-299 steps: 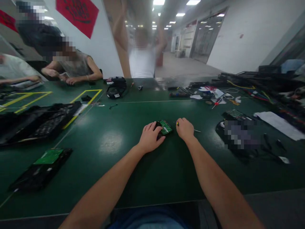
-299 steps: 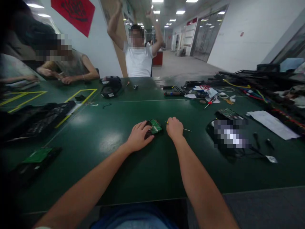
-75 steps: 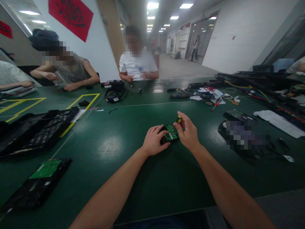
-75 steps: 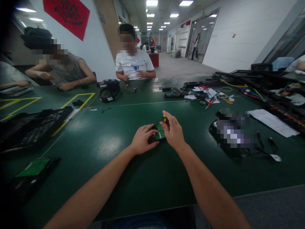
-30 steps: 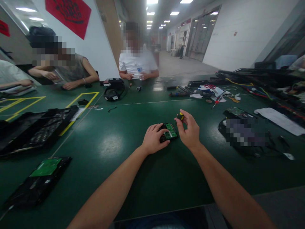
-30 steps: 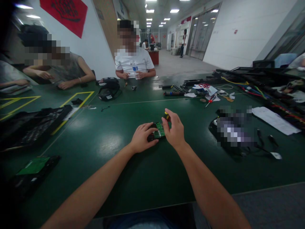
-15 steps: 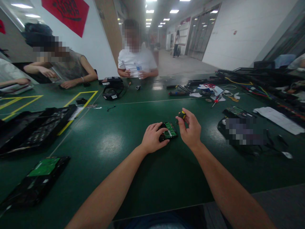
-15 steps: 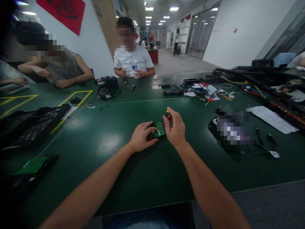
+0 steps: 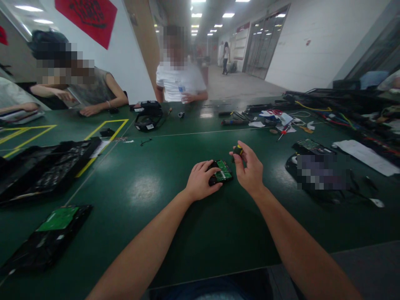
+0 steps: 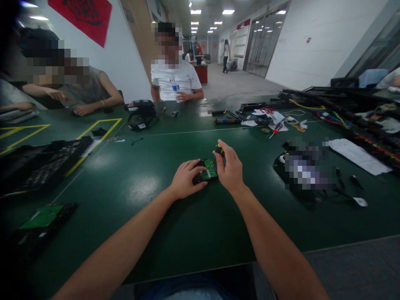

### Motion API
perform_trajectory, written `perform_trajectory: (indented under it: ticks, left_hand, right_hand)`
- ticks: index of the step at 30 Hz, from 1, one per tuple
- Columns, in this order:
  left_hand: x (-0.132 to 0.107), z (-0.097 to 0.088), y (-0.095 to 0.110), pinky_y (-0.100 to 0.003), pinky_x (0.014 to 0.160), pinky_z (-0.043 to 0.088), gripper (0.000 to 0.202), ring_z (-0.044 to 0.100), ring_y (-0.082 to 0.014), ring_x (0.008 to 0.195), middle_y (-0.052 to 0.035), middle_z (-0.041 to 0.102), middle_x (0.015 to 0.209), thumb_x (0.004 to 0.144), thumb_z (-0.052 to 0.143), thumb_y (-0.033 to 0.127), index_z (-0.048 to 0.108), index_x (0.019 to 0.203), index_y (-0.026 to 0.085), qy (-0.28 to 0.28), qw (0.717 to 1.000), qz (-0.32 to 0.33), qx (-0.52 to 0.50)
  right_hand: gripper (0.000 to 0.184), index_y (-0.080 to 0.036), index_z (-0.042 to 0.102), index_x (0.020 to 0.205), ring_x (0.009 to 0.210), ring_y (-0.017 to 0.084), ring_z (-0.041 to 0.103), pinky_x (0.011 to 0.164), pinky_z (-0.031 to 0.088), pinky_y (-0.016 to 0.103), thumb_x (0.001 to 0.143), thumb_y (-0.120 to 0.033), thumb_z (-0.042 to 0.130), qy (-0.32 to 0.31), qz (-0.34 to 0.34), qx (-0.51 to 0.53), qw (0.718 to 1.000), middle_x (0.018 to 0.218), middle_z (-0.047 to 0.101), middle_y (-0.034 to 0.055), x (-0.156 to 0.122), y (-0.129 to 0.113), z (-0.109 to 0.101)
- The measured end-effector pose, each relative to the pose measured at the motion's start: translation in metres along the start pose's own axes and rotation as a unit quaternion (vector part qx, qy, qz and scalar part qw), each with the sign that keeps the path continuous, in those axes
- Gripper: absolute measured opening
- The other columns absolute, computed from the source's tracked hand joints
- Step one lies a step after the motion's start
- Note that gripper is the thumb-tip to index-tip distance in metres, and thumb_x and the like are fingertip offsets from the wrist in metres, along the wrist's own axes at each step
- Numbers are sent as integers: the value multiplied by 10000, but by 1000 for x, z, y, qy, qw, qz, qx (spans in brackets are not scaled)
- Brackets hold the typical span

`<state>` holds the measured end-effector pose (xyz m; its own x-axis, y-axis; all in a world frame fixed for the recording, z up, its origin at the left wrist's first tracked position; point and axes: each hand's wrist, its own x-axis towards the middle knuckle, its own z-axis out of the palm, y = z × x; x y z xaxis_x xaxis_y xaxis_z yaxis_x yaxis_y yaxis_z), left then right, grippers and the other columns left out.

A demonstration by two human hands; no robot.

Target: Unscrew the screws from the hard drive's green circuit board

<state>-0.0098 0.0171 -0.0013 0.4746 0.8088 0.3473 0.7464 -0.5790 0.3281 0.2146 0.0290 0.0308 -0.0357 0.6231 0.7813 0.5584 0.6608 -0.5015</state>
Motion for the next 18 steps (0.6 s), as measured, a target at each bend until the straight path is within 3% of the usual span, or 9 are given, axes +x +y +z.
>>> perform_trajectory:
  ticks: [18]
  left_hand:
    - [0,-2,1,-588,1235,352,567,452,-369,1485,-106,512,1618,872,741,561,687,1365,288,1,1000,3,0]
  right_hand:
    - [472,-342,493,1563,1166,280,749,1010,653,497,1100,-428,519,-29,-16,-1,999,1371,716,75,14,-2,7]
